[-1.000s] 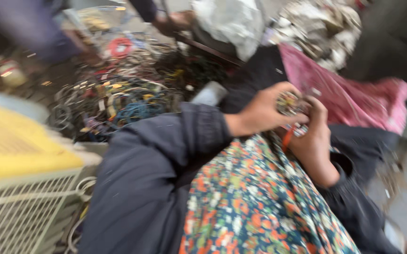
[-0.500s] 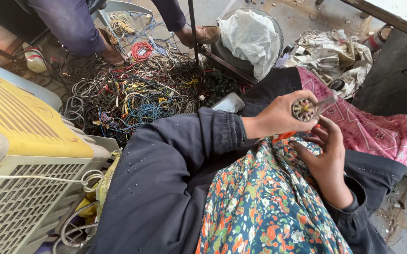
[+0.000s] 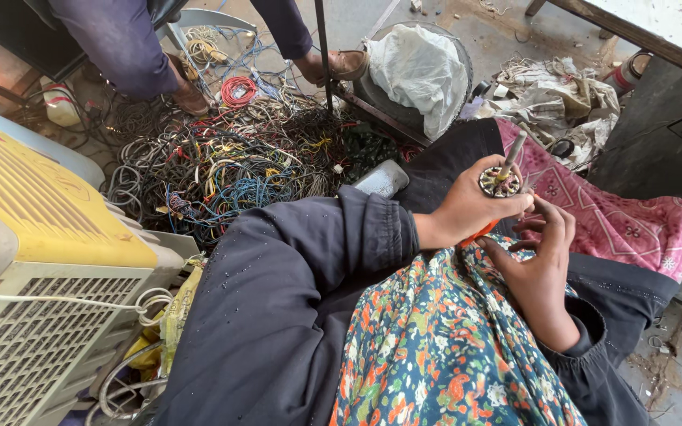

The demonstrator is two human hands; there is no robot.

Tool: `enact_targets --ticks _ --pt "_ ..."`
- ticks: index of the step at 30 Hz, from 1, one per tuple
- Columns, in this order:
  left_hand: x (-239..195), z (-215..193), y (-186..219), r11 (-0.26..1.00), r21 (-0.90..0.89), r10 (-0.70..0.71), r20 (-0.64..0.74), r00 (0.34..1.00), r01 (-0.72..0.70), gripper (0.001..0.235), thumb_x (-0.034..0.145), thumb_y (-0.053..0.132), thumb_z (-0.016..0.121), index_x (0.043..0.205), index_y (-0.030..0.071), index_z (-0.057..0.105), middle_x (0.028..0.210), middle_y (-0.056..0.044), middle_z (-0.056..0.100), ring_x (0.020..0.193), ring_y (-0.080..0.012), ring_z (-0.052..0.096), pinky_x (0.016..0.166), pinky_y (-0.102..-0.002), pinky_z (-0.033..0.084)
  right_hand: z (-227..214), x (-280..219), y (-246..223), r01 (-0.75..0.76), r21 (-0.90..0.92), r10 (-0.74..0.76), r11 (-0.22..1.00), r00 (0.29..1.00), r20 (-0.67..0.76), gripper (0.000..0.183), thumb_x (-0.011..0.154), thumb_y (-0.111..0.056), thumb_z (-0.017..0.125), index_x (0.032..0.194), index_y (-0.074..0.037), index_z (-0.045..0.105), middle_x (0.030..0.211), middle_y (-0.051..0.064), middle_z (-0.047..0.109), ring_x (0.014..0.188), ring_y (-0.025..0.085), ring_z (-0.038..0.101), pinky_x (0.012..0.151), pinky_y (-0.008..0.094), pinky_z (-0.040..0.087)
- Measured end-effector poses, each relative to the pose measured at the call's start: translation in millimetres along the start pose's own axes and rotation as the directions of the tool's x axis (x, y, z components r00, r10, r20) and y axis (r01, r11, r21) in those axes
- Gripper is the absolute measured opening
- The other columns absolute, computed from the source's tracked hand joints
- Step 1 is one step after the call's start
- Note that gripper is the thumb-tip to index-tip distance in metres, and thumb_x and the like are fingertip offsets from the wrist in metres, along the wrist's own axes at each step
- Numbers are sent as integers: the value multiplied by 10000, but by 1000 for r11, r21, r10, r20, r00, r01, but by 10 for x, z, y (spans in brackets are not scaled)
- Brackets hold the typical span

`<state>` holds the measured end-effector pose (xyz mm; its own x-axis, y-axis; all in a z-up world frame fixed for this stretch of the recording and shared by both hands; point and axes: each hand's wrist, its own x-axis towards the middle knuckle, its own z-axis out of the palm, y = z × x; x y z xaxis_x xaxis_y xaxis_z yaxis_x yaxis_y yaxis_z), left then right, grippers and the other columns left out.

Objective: The person sits on the floor and uses scissors to trim and adjust wires on a small cylindrical electrical component. They repeatedly cut protruding wire ends and manipulate the component with both hands.

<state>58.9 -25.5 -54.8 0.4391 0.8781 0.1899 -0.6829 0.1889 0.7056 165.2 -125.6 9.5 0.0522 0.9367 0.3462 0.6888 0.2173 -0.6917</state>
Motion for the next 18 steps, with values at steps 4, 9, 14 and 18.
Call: enact_targets --ticks 4,9,14,18 --pt "-68 51 -44 997 76 19 -20 1000 -17 295 913 1 764 1128 30 564 983 -37 669 917 -108 668 826 -292 596 35 -13 100 -108 231 86 967 991 102 915 773 -66 847 1524 -10 327 1390 124 468 1168 204 623 877 329 583" --pt "-133 85 -4 998 49 -35 7 999 34 361 903 64 781 1186 32 560 1001 -34 678 919 -104 684 823 -295 599 95 -63 263 -122 412 51 903 982 179 872 845 15 757 1554 -10 250 1469 153 492 1300 223 586 1063 377 519" --pt "-119 79 160 925 379 -7 93 996 -29 454 878 216 840 1224 47 600 1013 -11 684 927 -65 640 818 -257 559 87 -69 409 -334 697 191 634 942 277 663 937 39 643 1518 -17 329 1422 109 536 1284 177 600 1067 372 514" --pt "-83 33 339 776 621 50 118 992 -113 493 800 310 878 1156 76 629 990 6 699 899 -55 665 811 -247 576 32 -31 421 -308 798 194 519 951 240 605 998 6 618 1557 -30 390 1272 96 582 1079 163 629 956 332 536"
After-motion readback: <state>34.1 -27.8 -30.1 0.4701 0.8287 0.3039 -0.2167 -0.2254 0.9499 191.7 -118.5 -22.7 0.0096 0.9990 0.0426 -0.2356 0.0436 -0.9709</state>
